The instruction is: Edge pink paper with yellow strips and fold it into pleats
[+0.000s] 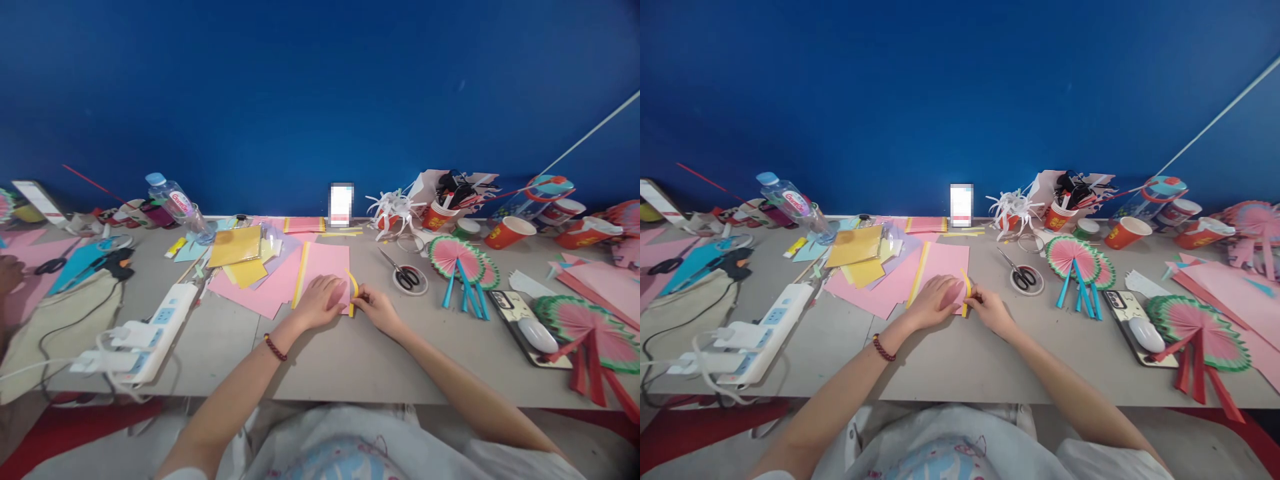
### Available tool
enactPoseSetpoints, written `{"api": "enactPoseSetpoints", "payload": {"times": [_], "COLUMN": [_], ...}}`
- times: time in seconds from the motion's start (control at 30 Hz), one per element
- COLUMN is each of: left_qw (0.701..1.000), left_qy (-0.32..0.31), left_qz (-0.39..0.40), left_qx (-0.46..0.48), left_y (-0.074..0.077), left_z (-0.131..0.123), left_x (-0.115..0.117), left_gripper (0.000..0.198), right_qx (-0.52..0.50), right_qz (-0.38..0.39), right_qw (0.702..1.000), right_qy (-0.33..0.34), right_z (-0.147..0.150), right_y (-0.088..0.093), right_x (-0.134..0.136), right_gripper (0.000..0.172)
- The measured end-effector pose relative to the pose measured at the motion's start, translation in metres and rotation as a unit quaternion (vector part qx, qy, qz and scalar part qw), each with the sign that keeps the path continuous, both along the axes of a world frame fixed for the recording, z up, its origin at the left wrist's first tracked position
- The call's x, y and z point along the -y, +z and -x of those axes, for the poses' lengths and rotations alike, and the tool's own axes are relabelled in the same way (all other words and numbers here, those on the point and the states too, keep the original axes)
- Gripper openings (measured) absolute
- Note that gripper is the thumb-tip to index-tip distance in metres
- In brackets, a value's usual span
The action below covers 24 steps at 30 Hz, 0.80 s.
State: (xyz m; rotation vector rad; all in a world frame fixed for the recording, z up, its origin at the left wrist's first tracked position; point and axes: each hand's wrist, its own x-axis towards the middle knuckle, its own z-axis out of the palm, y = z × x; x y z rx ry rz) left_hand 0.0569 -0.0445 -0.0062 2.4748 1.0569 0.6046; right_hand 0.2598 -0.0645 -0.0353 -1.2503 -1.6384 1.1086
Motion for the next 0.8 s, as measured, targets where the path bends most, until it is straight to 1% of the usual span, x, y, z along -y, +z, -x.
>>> {"api": "enactPoseSetpoints", "payload": {"times": [0.07, 0.17, 0.33, 0.53, 0.67, 0.8], "left_qw": [1.000, 1.000, 1.000, 1.000, 1.000, 1.000], "left_qy": [0.000, -0.006, -0.010, -0.008, -0.008, -0.007], "left_qz": [0.000, -0.004, 0.002, -0.001, 0.002, -0.001], "left_qx": [0.000, 0.001, -0.011, -0.005, -0.004, -0.010], "left_y": [0.001, 0.002, 0.001, 0.001, 0.001, 0.001], "left_z": [0.000, 0.000, 0.000, 0.000, -0.001, -0.001], "left_x": [0.000, 0.000, 0.000, 0.000, 0.000, 0.000], "left_gripper": [0.042, 0.043, 0.050, 0.051, 0.051, 0.053], "right_qx": [0.035, 0.062, 0.082, 0.099, 0.101, 0.068], "right_qz": [-0.030, -0.056, -0.063, -0.078, -0.072, -0.042], "right_qw": [0.999, 0.996, 0.994, 0.992, 0.992, 0.996], "right_qy": [-0.013, -0.032, -0.034, -0.029, -0.028, -0.026], "right_z": [0.002, 0.004, 0.006, 0.009, 0.009, 0.008], "right_y": [0.000, 0.002, 0.005, 0.010, 0.010, 0.009], "right_x": [0.001, 0.002, 0.004, 0.005, 0.005, 0.004], "right_gripper": [0.021, 0.021, 0.019, 0.018, 0.016, 0.014]}}
